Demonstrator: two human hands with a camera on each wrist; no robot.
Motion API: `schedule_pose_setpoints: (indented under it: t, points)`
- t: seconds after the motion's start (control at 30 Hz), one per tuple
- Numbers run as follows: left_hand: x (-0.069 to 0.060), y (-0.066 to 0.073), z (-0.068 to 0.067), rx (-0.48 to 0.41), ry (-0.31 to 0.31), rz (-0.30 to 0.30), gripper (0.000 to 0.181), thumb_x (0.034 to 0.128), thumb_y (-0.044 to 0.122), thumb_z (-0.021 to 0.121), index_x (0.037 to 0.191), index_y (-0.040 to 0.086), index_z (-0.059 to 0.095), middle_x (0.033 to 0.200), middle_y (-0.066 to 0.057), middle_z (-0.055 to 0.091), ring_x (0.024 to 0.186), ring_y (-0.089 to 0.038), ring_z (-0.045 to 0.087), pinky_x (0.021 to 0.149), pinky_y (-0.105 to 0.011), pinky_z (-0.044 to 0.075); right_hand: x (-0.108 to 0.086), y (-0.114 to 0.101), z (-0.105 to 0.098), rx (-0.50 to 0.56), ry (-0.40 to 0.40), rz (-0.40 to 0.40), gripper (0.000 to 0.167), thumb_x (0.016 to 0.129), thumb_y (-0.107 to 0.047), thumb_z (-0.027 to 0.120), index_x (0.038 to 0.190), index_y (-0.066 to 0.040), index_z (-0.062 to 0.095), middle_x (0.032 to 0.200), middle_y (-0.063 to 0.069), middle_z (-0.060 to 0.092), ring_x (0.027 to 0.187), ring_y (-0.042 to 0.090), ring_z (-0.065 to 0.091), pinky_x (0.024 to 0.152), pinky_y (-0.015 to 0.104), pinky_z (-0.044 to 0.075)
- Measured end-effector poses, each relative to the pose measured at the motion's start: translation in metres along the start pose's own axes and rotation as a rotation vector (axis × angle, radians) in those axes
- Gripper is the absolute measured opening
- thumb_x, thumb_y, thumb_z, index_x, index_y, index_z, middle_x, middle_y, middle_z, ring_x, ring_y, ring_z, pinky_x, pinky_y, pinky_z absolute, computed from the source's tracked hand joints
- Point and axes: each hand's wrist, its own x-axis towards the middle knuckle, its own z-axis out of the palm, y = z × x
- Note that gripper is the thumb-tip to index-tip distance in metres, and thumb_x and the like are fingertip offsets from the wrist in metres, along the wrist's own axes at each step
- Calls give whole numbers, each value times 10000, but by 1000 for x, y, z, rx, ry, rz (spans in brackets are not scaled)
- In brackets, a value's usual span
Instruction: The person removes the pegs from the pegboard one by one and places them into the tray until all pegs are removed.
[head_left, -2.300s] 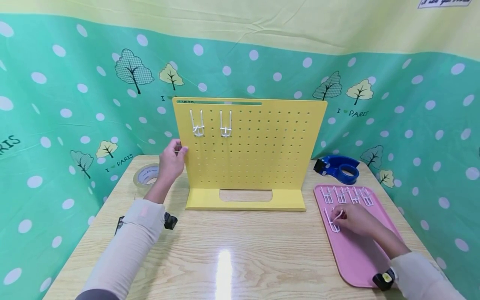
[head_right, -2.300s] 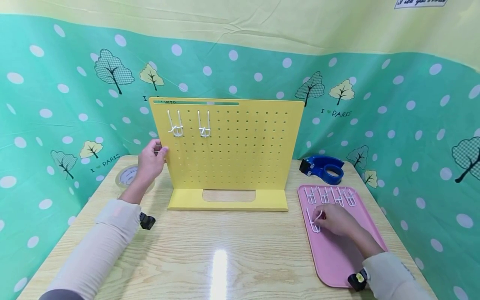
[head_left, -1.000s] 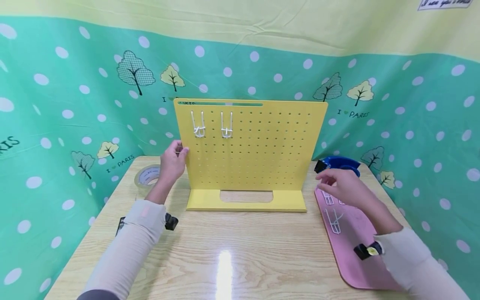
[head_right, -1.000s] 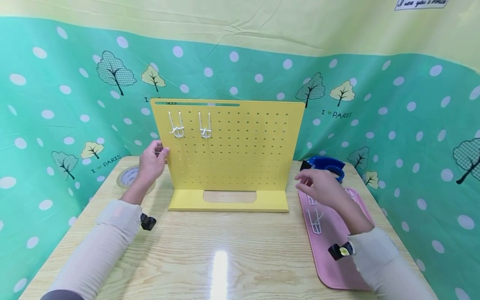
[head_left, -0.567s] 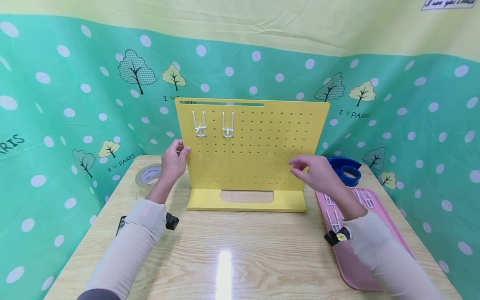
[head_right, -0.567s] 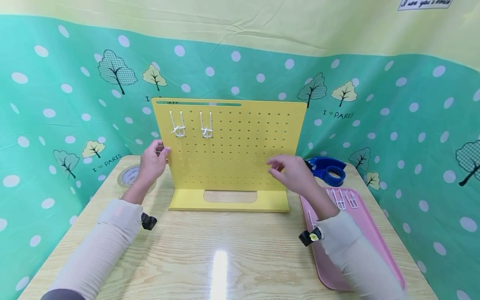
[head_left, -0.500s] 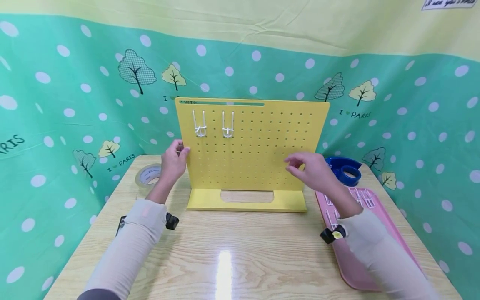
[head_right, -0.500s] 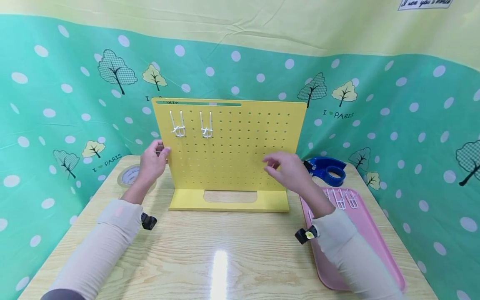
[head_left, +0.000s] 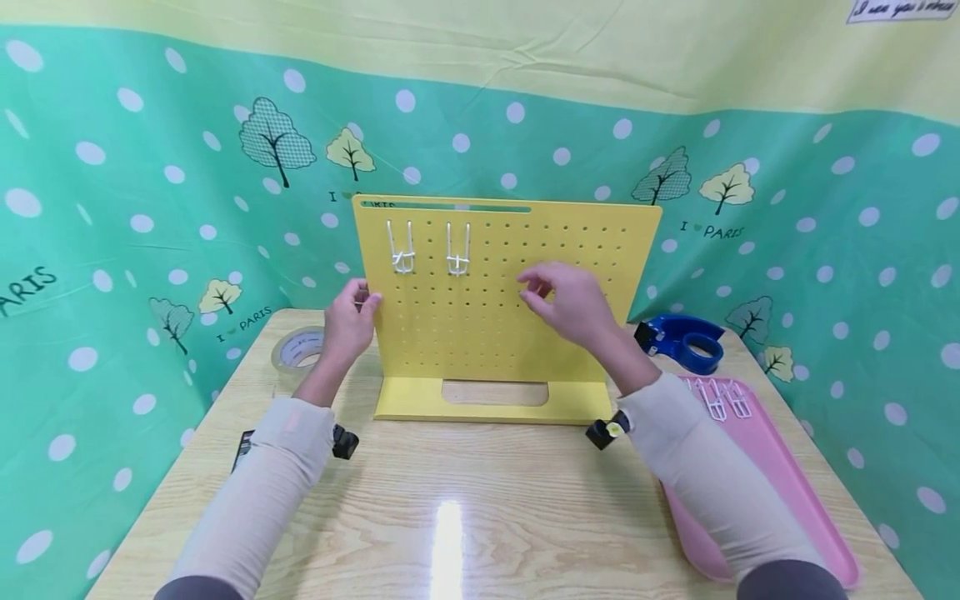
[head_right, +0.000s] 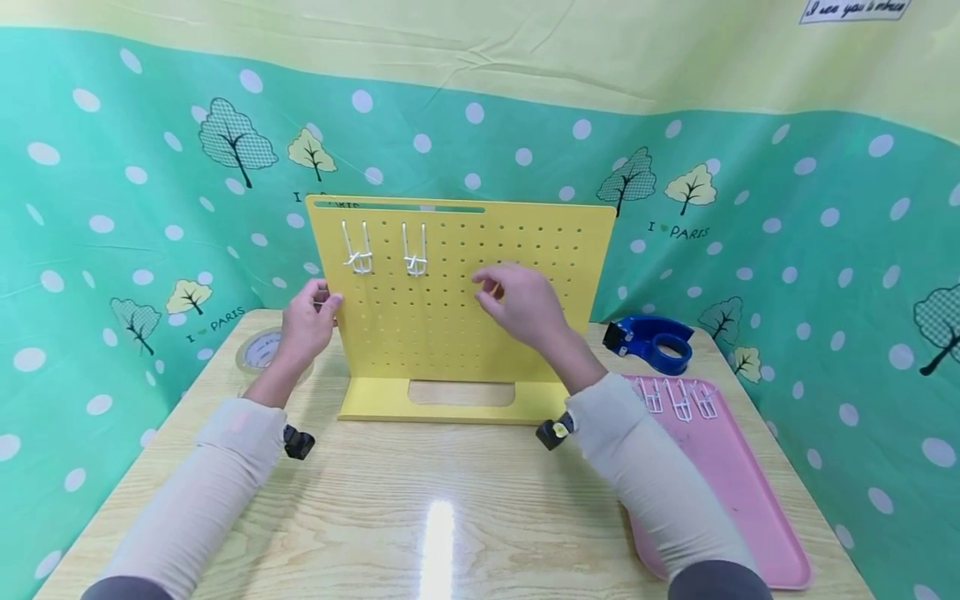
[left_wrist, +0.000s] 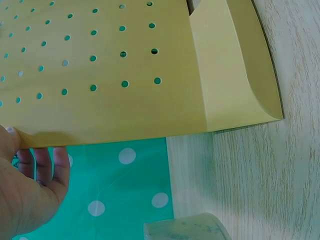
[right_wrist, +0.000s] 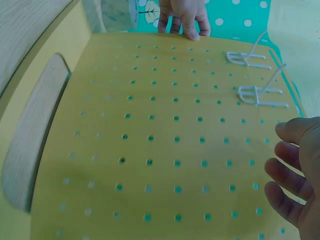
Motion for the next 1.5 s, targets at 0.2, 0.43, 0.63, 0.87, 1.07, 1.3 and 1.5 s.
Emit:
schedule_pose_setpoints:
  t: [0.2,0.43,0.63,0.87,1.07,1.3,1.5]
  points:
    - [0,-1,0,-1,5,6,287,1071,245,518,1267,41,570,1171,-208,670,1026,-359,649,846,-460,592,22,-16,16,10,86,-9,206,932,-149,729,1124,-77,736,946,67,750,834,190,713,738,310,603]
    - [1,-2,3,-4,12,7,259,1066,230,530,1244,48,577,1152,-201,674,1030,-359,648,856,-466,587,45,-30,36,-49,123,32,218,932,-192,735,1136,-117,733,986,38,742,853,166,701,738,274,591]
    - [2,-3,5,-2,33,25,252,1059,219,543,1234,43,589,1138,-205,687,1024,-366,657,868,-488,582,57,-40,50,-101,110,46,227,953,-238,712,1157,-140,725,1028,13,736,850,127,688,666,222,562]
    - [1,-2,4,2,34,35,269,1059,233,546,1238,36,588,1135,-215,684,997,-366,652,856,-484,578,63,-48,59,-144,156,36,146,971,-201,676,1083,-140,747,1006,11,730,776,124,656,601,217,523]
    - [1,-2,4,2,27,36,276,1060,239,543,1243,37,587,1141,-215,683,1001,-363,651,856,-481,580,64,-49,62,-139,191,51,115,975,-203,677,1041,-139,746,1015,25,743,788,154,677,625,244,545]
    - [2,-4,4,-4,37,46,264,1058,230,545,1230,36,594,1128,-217,686,987,-357,648,835,-459,568,65,-50,63,-130,200,53,100,980,-204,675,1014,-145,748,993,31,743,741,155,655,608,248,533]
    - [2,-5,2,8,35,39,269,1060,237,543,1239,43,591,1131,-212,683,979,-353,647,831,-459,573,65,-52,63,-137,210,40,100,984,-214,671,1004,-157,750,964,24,740,704,147,634,572,243,505]
